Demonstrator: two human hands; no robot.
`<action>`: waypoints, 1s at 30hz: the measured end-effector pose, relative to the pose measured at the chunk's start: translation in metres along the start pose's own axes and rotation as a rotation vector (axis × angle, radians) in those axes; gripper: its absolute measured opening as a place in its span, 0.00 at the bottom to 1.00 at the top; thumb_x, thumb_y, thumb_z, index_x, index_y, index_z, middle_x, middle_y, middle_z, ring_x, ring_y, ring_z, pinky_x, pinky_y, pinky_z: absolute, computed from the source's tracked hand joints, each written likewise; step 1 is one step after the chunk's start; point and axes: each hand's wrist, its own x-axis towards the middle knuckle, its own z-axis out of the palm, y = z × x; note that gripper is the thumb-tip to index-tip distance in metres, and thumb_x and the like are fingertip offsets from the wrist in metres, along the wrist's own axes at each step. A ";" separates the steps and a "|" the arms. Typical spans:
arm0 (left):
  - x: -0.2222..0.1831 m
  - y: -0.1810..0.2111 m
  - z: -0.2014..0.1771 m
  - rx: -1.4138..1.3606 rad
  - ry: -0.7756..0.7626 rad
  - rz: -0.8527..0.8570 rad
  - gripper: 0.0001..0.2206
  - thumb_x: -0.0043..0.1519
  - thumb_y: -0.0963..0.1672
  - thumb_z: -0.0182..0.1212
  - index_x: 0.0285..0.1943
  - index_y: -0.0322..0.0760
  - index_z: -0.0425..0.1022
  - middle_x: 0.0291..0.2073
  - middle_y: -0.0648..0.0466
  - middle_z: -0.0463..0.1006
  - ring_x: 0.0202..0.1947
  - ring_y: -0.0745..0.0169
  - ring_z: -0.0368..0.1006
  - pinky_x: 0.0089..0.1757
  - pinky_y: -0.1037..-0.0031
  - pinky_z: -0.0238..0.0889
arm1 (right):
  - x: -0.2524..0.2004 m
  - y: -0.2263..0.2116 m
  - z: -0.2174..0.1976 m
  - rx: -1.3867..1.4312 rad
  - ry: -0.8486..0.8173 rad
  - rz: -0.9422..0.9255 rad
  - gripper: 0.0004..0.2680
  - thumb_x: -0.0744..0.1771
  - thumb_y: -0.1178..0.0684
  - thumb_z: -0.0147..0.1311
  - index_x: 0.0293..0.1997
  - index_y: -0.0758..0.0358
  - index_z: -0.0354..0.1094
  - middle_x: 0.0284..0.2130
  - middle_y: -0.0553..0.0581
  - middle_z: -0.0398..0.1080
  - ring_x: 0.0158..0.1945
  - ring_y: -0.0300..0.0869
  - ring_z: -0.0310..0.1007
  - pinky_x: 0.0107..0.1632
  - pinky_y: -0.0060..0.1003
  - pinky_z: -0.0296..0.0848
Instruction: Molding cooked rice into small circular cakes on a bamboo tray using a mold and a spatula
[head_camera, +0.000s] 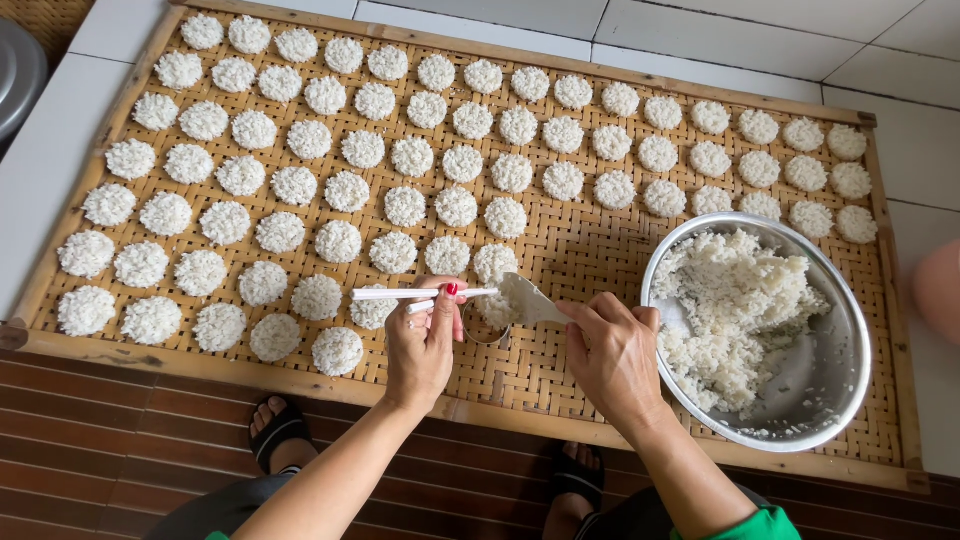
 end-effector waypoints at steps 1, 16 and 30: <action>-0.001 -0.002 0.000 0.000 -0.001 -0.001 0.10 0.72 0.42 0.45 0.47 0.32 0.73 0.31 0.45 0.76 0.19 0.72 0.69 0.25 0.80 0.68 | 0.000 0.000 0.001 0.000 0.000 0.001 0.10 0.65 0.57 0.56 0.48 0.45 0.79 0.27 0.48 0.73 0.30 0.39 0.75 0.49 0.42 0.60; -0.004 -0.007 -0.004 0.001 -0.030 -0.040 0.10 0.71 0.42 0.46 0.46 0.32 0.73 0.30 0.45 0.77 0.18 0.72 0.70 0.22 0.81 0.67 | 0.002 -0.005 -0.002 -0.045 0.044 -0.038 0.09 0.65 0.58 0.55 0.46 0.48 0.79 0.25 0.48 0.72 0.28 0.38 0.73 0.49 0.42 0.61; -0.005 0.004 0.002 -0.009 -0.044 0.021 0.09 0.71 0.41 0.48 0.46 0.31 0.75 0.29 0.47 0.77 0.20 0.73 0.69 0.23 0.81 0.69 | -0.002 -0.006 0.002 -0.149 0.104 -0.146 0.08 0.65 0.55 0.53 0.42 0.47 0.79 0.28 0.47 0.71 0.29 0.36 0.73 0.48 0.41 0.59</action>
